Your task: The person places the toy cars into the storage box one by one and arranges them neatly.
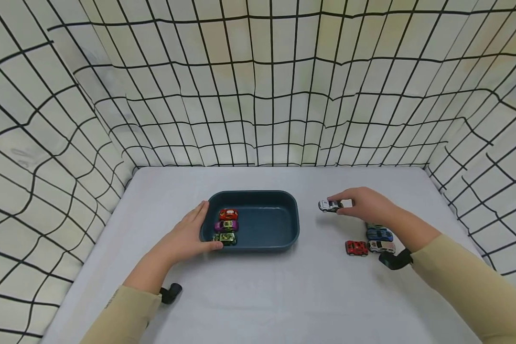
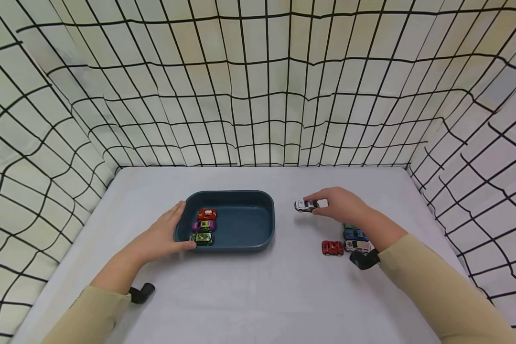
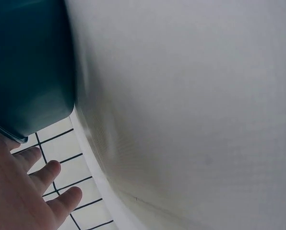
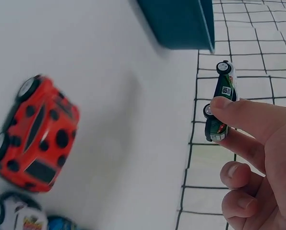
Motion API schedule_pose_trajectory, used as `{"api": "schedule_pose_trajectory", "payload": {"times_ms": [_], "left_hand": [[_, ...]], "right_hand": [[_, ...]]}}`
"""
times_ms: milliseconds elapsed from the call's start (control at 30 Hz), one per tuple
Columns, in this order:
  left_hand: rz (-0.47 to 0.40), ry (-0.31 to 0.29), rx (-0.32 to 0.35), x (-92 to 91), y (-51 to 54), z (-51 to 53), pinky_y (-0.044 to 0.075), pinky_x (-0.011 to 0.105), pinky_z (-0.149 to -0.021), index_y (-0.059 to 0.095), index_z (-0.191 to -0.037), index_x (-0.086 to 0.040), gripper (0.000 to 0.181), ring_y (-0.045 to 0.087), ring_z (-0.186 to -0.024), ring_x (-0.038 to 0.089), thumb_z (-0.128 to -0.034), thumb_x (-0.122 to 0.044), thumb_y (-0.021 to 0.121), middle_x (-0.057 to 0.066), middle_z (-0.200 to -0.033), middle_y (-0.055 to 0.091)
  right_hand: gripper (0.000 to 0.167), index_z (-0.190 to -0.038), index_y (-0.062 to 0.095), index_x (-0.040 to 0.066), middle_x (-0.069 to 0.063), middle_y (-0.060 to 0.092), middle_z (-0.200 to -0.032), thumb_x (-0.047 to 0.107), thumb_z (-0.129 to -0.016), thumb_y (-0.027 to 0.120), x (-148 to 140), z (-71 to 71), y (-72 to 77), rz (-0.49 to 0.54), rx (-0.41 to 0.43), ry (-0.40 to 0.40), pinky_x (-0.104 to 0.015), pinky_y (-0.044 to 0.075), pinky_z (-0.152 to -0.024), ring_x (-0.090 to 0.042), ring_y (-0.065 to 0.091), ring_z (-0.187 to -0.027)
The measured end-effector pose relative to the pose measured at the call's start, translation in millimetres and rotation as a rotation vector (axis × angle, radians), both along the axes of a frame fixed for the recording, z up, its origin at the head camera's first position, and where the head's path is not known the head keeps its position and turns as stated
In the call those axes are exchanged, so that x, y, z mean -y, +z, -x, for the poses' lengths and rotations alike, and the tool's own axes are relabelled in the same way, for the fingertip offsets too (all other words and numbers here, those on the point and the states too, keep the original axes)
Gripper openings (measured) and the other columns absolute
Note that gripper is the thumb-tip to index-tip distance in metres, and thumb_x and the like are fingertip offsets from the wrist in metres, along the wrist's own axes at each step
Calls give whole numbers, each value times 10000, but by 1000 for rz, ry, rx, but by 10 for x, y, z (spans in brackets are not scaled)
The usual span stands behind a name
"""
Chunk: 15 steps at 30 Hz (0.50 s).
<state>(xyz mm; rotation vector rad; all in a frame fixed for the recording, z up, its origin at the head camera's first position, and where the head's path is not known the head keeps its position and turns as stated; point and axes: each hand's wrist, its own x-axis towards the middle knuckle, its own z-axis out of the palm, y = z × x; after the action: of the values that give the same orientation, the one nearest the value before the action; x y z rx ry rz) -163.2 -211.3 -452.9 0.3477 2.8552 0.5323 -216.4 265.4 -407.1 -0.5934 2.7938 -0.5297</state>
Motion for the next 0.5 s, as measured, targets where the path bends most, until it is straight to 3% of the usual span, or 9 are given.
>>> {"api": "schedule_pose_trajectory", "payload": {"times_ms": [500], "left_hand": [[-8, 1, -4, 5, -23, 6, 217, 648, -1132, 16, -1599, -81, 1265, 125, -1488, 418, -748, -704, 714, 152, -1657, 65]], "right_hand": [[444, -1316, 664, 325, 30, 669, -1233, 304, -885, 766, 520, 114, 193, 55, -24, 31, -319, 455, -597, -184, 514, -755]]}}
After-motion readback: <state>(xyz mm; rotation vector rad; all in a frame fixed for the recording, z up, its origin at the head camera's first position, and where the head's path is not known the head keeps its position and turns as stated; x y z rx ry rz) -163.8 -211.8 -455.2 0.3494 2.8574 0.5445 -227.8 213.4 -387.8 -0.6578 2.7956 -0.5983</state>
